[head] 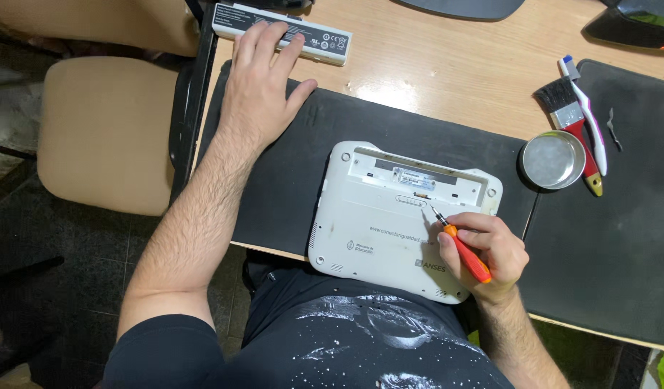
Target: The person removes the battery from the back of a white laptop using a screwdriver. They then flip the laptop over, open the lid, and use the screwdriver to pry at the bezel around the screen.
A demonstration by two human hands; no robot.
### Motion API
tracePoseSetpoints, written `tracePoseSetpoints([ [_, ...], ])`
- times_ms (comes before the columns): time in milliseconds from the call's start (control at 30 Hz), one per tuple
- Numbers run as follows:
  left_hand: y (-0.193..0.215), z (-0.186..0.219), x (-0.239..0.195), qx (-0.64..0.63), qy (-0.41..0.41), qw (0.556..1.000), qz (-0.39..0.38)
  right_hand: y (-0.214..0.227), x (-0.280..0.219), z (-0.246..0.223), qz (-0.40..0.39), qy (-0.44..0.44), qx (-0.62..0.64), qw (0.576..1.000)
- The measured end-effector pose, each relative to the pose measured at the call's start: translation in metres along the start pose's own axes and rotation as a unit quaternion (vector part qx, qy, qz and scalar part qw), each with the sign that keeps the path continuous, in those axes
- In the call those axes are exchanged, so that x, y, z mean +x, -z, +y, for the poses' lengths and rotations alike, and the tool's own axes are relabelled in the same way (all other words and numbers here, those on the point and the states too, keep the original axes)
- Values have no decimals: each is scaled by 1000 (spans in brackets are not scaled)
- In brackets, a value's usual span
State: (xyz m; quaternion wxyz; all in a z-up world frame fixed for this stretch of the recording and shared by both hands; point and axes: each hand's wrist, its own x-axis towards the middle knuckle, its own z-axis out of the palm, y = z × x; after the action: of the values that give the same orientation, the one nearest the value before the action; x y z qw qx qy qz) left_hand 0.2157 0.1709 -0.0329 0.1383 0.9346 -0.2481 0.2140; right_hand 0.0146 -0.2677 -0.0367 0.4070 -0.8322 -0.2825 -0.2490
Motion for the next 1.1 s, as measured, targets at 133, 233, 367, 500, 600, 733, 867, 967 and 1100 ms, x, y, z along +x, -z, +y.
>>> tracePoseSetpoints([
  [133, 5, 7, -1, 1, 2, 1000, -10, 1, 3, -3, 2, -6, -3, 1000],
  [233, 11, 20, -4, 1, 33, 999, -39, 3, 1, -4, 4, -8, -2, 1000],
  [367, 27, 47, -7, -10, 17, 999, -44, 5, 1, -4, 12, -37, 41, 998],
  [500, 16, 73, -33, -119, 23, 992, -44, 11, -23, 23, 98, -120, 204, 967],
  [600, 11, 102, -53, -198, 60, 976, -63, 15, -3, 1, 161, -159, 261, 939],
  [733, 10, 113, -61, -239, 104, 963, -66, 17, -39, 30, 243, -208, 271, 908],
  [867, 13, 121, -53, -260, 102, 957, -78, 16, -46, 41, 251, -294, 260, 885],
  [967, 11, 130, -48, -266, 100, 954, -100, 7, -45, 40, 255, -348, 282, 857],
  [1100, 16, 145, -38, -248, 101, 959, -89, -4, -52, 46, 285, -366, 312, 829],
])
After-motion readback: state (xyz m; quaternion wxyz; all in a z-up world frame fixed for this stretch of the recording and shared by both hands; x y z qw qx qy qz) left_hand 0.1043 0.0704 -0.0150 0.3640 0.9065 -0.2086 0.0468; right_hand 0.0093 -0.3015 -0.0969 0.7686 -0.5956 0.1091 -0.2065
